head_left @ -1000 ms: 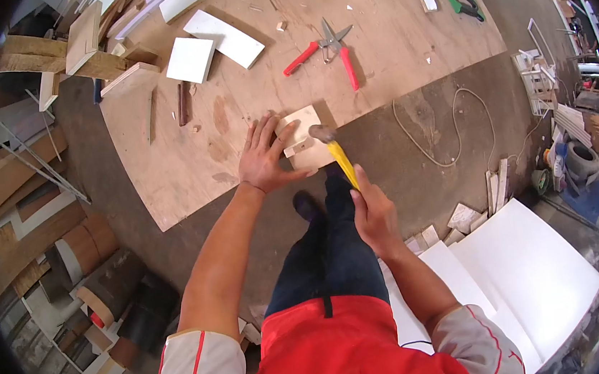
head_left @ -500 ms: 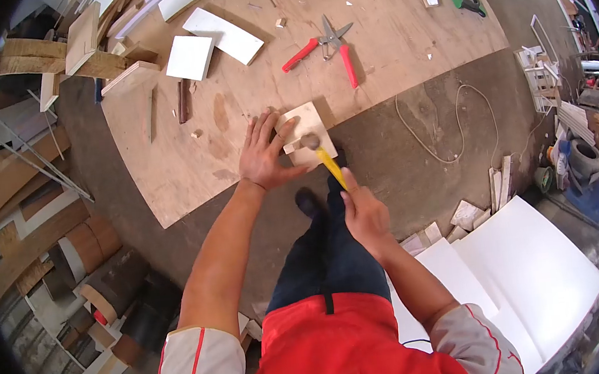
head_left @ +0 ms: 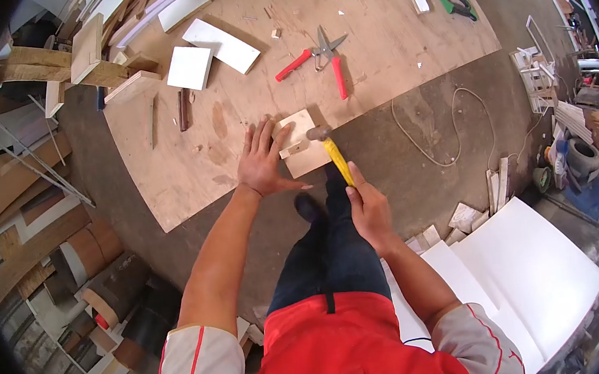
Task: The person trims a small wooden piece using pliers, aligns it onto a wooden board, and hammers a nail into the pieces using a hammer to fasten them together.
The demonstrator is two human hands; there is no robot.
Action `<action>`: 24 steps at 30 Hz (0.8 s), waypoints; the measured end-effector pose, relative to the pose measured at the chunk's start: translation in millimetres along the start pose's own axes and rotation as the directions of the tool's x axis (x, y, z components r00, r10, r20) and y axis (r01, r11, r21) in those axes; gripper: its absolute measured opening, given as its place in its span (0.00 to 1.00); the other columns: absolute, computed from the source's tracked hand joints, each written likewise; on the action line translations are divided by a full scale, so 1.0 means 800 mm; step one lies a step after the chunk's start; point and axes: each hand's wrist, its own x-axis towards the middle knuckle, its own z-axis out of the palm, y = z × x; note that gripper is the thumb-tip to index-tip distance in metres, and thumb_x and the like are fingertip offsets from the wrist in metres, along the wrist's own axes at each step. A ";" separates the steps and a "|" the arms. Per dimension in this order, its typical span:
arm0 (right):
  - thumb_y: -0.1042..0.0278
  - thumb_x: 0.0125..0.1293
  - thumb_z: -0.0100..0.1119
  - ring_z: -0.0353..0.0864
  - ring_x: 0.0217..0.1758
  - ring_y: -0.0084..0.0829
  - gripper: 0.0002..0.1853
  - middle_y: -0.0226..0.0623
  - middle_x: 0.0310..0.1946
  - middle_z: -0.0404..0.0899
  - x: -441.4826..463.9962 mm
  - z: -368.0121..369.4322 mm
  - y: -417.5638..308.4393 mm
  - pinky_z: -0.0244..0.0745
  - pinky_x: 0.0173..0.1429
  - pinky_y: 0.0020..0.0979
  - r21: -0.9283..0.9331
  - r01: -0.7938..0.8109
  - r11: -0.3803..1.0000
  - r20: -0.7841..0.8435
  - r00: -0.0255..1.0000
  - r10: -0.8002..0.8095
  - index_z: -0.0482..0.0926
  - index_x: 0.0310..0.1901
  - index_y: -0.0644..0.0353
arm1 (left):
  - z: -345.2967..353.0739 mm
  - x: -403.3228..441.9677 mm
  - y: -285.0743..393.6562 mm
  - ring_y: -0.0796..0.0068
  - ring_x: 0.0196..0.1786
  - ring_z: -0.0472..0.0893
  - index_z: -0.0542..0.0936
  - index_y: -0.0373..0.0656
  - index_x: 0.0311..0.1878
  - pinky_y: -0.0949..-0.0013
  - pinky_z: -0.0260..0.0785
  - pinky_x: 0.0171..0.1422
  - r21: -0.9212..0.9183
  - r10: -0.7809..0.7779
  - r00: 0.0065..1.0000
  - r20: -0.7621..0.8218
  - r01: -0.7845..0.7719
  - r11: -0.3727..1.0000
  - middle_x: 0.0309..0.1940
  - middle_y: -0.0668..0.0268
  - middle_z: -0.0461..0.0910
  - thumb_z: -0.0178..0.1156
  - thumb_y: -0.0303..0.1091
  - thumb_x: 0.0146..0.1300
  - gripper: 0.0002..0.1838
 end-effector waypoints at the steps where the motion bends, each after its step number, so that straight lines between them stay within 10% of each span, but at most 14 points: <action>1: 0.71 0.80 0.61 0.86 0.39 0.55 0.31 0.52 0.39 0.84 0.002 -0.003 0.003 0.81 0.45 0.46 0.018 0.007 1.000 -0.034 0.999 -0.007 0.70 0.81 0.54 | -0.004 0.003 0.003 0.45 0.87 0.61 0.67 0.54 0.84 0.35 0.49 0.90 0.032 -0.014 1.000 0.027 0.014 0.999 0.83 0.48 0.63 0.83 0.75 0.34 0.71; 8: 0.73 0.80 0.59 0.90 0.53 0.57 0.28 0.62 0.60 0.85 0.021 -0.045 0.017 0.83 0.56 0.43 0.136 -0.003 0.991 -0.158 0.987 0.025 0.72 0.80 0.58 | 0.010 -0.003 -0.006 0.35 0.83 0.63 0.67 0.51 0.83 0.37 0.57 0.87 -0.106 0.033 0.996 -0.082 -0.042 0.993 0.81 0.43 0.63 0.87 0.60 0.37 0.67; 17: 0.73 0.81 0.58 0.89 0.59 0.57 0.28 0.63 0.66 0.82 0.060 -0.058 0.036 0.83 0.59 0.43 0.038 0.066 0.997 -0.162 0.985 -0.059 0.71 0.79 0.63 | 0.028 -0.016 0.018 0.29 0.77 0.67 0.69 0.50 0.82 0.33 0.62 0.82 -0.139 -0.122 0.981 -0.148 0.102 0.985 0.79 0.40 0.63 0.87 0.53 0.33 0.66; 20: 0.73 0.81 0.58 0.87 0.63 0.58 0.27 0.62 0.67 0.81 0.072 -0.066 0.029 0.82 0.63 0.44 0.149 -0.180 0.972 0.009 0.984 0.180 0.71 0.79 0.65 | 0.040 -0.018 0.021 0.29 0.77 0.67 0.70 0.50 0.82 0.32 0.62 0.82 -0.148 -0.154 0.967 -0.204 0.125 0.981 0.80 0.40 0.62 0.87 0.53 0.32 0.66; 24: 0.72 0.81 0.58 0.88 0.58 0.59 0.27 0.63 0.59 0.84 0.085 -0.057 0.045 0.82 0.59 0.47 0.068 0.030 0.997 -0.094 0.995 -0.023 0.72 0.78 0.63 | 0.042 -0.022 0.021 0.29 0.77 0.66 0.70 0.50 0.81 0.32 0.61 0.82 -0.154 -0.175 0.967 -0.183 0.148 0.977 0.80 0.41 0.62 0.86 0.54 0.34 0.65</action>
